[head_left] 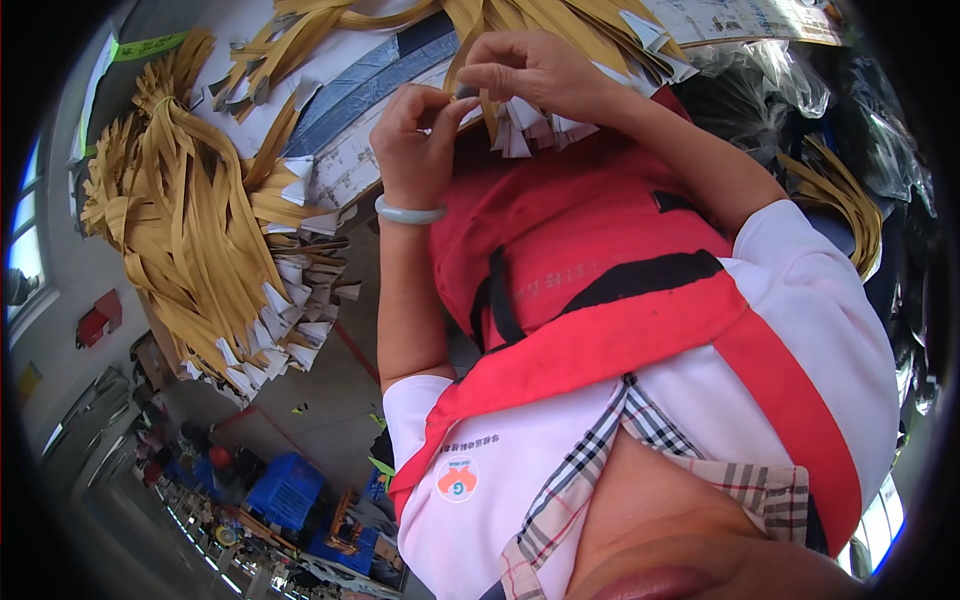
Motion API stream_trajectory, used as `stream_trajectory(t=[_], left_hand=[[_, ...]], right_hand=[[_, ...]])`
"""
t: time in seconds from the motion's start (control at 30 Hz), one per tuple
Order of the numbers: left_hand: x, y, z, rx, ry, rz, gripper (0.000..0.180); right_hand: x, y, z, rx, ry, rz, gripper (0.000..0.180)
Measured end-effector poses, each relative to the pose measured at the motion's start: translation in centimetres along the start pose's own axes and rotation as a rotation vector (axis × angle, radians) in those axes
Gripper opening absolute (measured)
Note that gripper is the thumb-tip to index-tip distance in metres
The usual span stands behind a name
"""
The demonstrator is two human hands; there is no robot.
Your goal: The person attaches paper caps onto the ends of yellow fabric straps by hand, folding each paper piece around the strap tip one at a time.
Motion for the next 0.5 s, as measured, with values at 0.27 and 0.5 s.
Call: stream_trajectory(t=[0.27,0.5], left_hand=[[-6.4,-0.4,1.5,-0.144,0.053,-0.292,0.013],[-13.0,0.4,4.6,-0.241,-0.171,-0.515,0.021]], right_hand=[[-5.6,0.1,-1.0,0.048,0.145,-0.197,0.022],[-9.5,2.6,-0.8,0.055,0.317,-0.151,0.022]])
Point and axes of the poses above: each hand's wrist, its own y-axis away from the middle knuckle, its own x-axis out of the palm, z = x × y, the point moved 6 cm from there along -y, towards the middle knuckle, and after that the axes turned 10 degrees about -z, right-handed, at the moved point
